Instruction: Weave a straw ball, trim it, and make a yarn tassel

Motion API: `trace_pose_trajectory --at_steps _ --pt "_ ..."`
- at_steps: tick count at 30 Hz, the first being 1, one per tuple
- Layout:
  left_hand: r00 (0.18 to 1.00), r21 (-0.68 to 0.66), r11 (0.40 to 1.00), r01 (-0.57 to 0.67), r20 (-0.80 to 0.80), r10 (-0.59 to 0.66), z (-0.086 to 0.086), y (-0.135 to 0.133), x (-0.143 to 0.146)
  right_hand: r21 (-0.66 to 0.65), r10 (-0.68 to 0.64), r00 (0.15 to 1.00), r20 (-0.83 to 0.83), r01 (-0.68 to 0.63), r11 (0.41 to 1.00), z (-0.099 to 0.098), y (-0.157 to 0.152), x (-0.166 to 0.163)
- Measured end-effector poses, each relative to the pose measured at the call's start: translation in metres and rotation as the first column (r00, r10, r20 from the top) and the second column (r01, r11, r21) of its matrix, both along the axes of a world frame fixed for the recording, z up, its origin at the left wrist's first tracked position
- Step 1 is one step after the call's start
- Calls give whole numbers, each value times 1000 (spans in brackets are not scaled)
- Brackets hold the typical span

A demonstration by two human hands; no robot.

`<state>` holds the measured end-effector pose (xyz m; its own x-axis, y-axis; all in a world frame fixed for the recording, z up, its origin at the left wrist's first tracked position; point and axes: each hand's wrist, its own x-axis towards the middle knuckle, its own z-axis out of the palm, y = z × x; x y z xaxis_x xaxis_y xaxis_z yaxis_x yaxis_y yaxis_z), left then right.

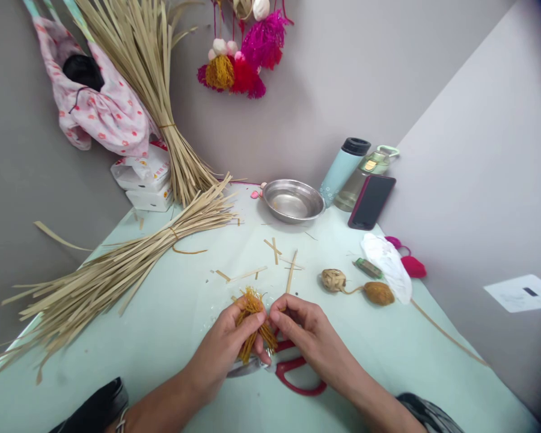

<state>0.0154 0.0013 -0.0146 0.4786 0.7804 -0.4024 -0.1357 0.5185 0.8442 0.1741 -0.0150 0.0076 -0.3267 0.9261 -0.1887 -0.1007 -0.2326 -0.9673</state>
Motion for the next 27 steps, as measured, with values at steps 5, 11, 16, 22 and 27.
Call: trace_pose_trajectory --at_steps 5,11,16,22,27 --pt "1000 12 1000 20 -6 -20 -2 0 -1 -27 0 998 -58 -2 1000 1 -1 -2" --pt "999 22 999 33 -9 -33 -3 2 -1 -32 -27 998 64 29 999 0 -1 0" --pt "997 -43 999 -2 83 6 -1 3 -2 -1 -41 974 221 42 999 0 -1 2" --pt "975 9 1000 7 223 -9 5 3 -3 25 -64 966 250 60 998 1 -1 -1" --pt "968 53 998 -29 249 15 7 2 -4 44 -80 969 234 71 996 3 0 0"
